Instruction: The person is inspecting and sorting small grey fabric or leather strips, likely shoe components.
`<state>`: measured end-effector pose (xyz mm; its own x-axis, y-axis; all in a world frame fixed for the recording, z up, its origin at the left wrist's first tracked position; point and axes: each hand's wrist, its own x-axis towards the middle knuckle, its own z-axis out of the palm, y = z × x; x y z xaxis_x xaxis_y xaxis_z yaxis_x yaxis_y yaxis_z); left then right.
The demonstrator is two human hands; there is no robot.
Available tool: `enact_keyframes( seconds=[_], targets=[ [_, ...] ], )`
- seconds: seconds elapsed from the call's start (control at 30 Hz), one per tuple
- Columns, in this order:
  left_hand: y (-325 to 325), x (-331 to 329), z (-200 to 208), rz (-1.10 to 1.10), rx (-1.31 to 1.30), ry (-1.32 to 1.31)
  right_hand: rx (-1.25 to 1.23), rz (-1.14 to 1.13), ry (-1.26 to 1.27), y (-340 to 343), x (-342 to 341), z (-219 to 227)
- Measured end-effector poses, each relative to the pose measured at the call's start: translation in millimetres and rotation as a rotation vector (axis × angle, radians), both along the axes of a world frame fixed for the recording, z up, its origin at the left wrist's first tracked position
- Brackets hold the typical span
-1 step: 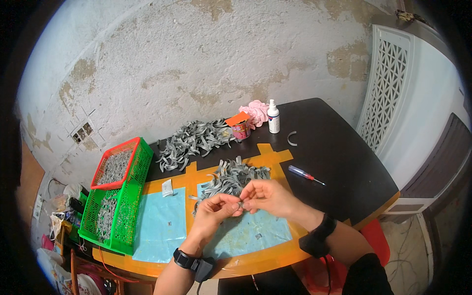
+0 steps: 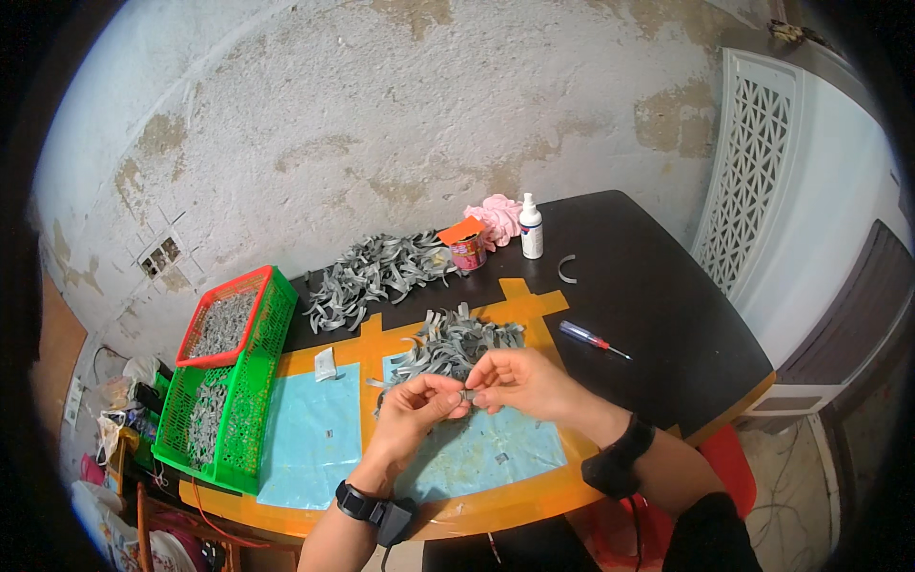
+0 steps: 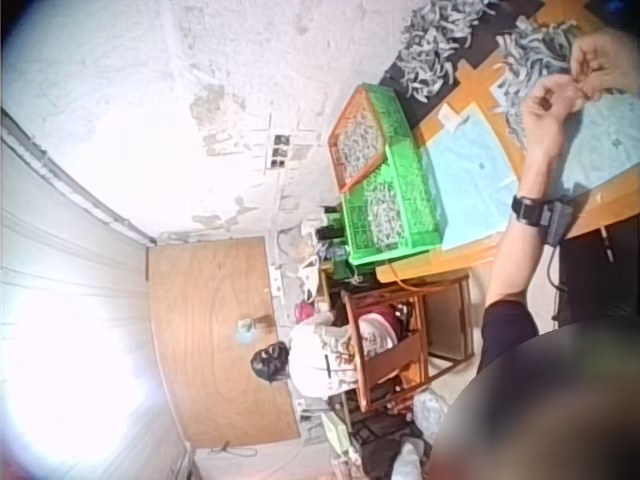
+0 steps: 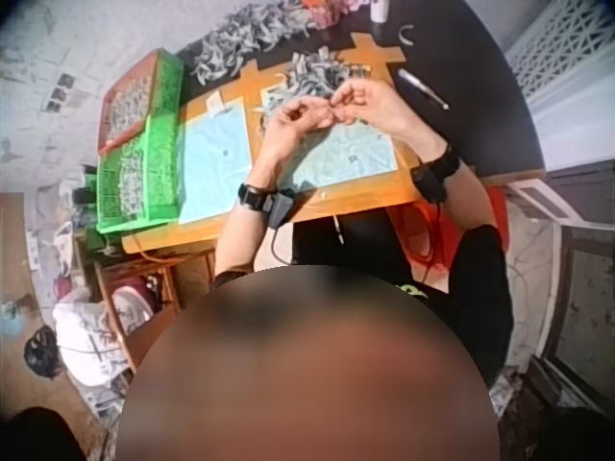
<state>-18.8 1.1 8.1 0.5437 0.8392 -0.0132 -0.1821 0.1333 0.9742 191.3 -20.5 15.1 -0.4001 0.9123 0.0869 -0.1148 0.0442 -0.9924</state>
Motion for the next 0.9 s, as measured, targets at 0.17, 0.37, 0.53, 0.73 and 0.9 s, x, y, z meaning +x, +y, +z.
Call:
enact_keyframes(
  seconds=[0.17, 0.37, 0.53, 0.73, 0.9],
  targets=[
    [2, -3, 2, 0.006, -0.071, -0.061, 0.038, 0.035, -0.071, -6, 5, 16],
    [0, -3, 6, -0.043, -0.084, -0.045, 0.176, 0.106, -0.068, -3, 7, 12],
    [0, 0, 4, -0.063, -0.04, -0.041, 0.204, 0.137, -0.065, 0, 8, 5],
    [-1, 1, 0, -0.069, -0.032, -0.042, 0.042, 0.206, -0.036, -1, 8, 5],
    [-1, -2, -4, -0.063, -0.072, -0.072, -0.005, 0.143, -0.01, -1, 10, 6]
  ],
)
